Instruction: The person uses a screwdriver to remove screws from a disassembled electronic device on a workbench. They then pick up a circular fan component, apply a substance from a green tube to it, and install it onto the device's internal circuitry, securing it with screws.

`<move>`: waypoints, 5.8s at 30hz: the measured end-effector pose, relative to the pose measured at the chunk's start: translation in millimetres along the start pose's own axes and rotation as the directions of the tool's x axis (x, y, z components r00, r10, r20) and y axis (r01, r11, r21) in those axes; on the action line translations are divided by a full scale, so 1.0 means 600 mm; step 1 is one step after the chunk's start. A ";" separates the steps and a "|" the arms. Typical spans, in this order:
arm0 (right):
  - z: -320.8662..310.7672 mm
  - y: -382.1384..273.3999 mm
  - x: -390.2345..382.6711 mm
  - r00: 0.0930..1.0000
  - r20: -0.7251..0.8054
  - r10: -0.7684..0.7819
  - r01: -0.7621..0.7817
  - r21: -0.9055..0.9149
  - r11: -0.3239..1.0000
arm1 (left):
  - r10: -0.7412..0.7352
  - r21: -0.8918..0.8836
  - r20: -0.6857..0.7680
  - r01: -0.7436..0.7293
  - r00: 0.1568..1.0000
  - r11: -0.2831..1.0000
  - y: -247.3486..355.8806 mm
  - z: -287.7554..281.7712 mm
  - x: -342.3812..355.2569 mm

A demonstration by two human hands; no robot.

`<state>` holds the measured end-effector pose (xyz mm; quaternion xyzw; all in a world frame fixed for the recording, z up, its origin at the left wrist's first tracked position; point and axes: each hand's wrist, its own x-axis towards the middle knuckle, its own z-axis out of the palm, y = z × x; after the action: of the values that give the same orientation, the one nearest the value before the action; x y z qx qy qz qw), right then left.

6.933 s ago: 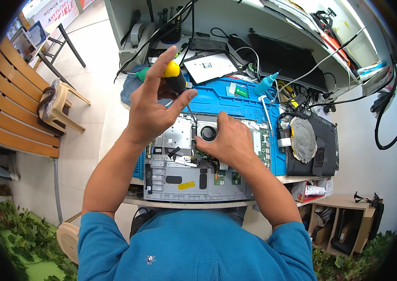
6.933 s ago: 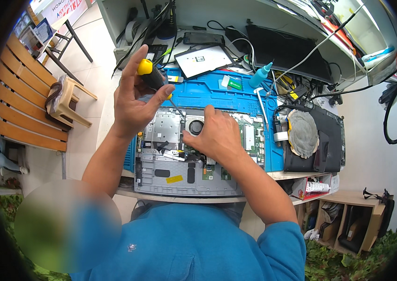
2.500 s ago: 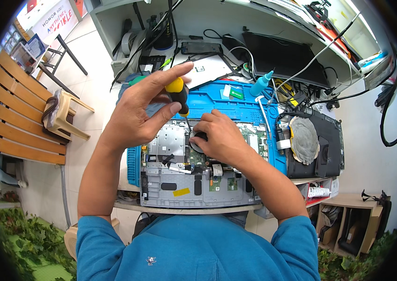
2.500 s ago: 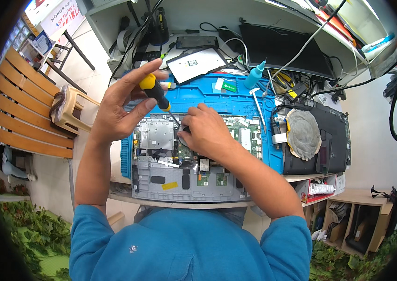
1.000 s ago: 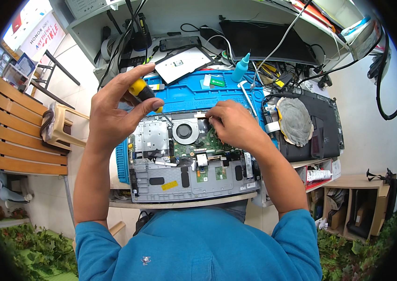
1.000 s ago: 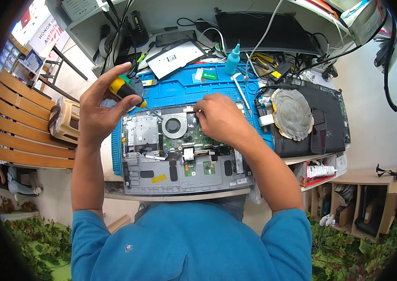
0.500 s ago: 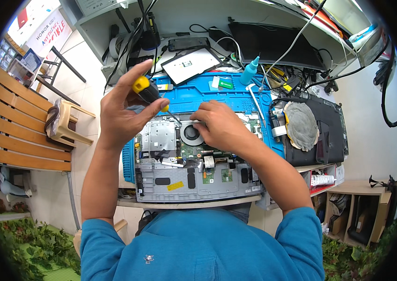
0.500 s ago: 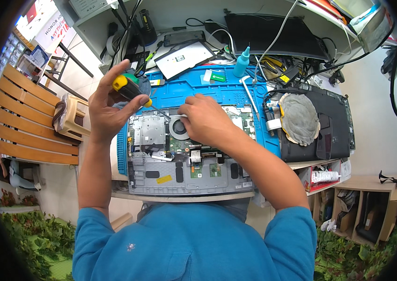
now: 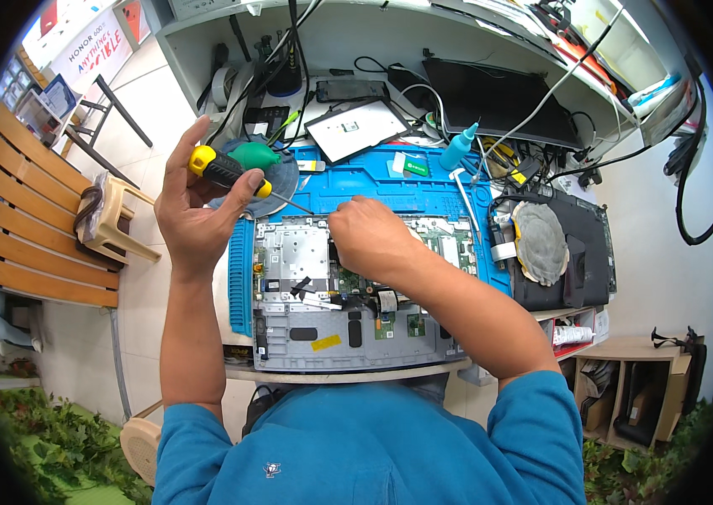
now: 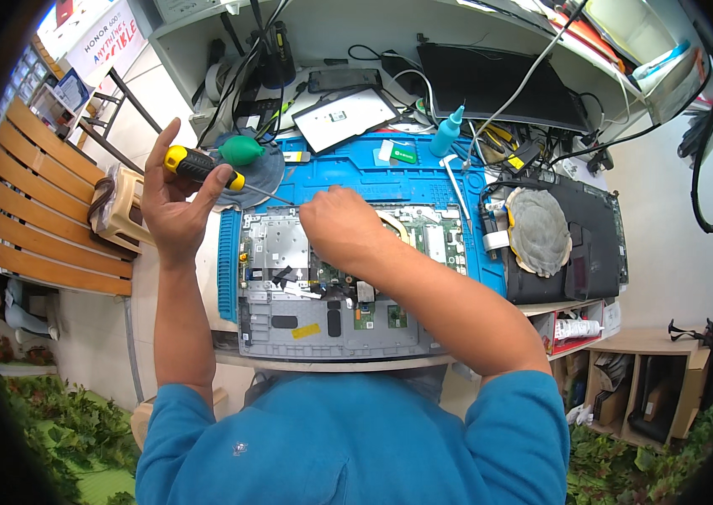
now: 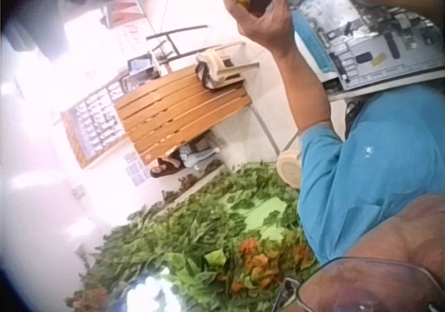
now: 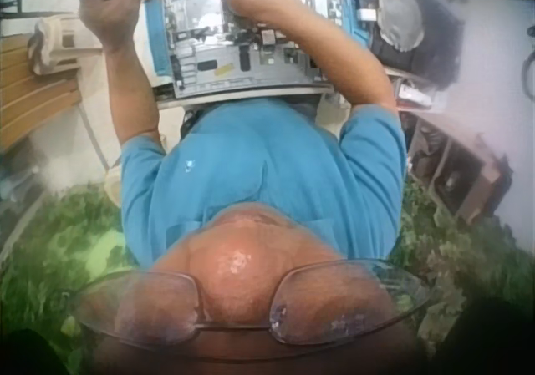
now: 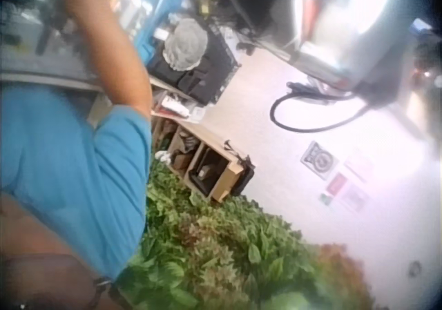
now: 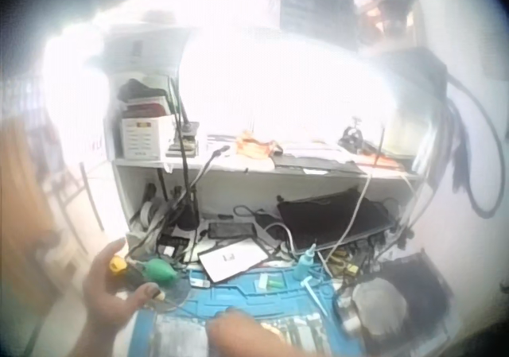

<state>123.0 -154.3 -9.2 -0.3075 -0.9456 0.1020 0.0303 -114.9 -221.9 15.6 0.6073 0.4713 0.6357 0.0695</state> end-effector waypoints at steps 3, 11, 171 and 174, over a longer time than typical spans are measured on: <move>-0.004 -0.009 0.008 1.000 0.014 0.005 -0.004 -0.014 1.000 | -0.018 0.029 -0.009 0.018 1.000 0.999 -0.003 -0.014 -0.002; -0.001 -0.021 0.022 0.996 0.058 0.071 -0.070 -0.022 0.997 | -0.018 0.036 -0.016 0.019 1.000 0.999 -0.009 -0.021 -0.007; 0.046 0.022 -0.052 0.894 -0.428 0.132 0.020 0.332 0.943 | -0.146 -0.181 0.008 0.145 0.989 0.973 0.010 0.036 -0.029; 0.036 0.027 -0.045 0.906 -0.388 0.166 -0.010 0.375 0.927 | -0.166 -0.219 0.009 0.164 0.986 0.962 0.019 0.030 -0.028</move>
<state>151.5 -160.9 -33.8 -0.3542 -0.8670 0.2093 0.2812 -90.3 -230.1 8.4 0.5515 0.4476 0.6788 0.1863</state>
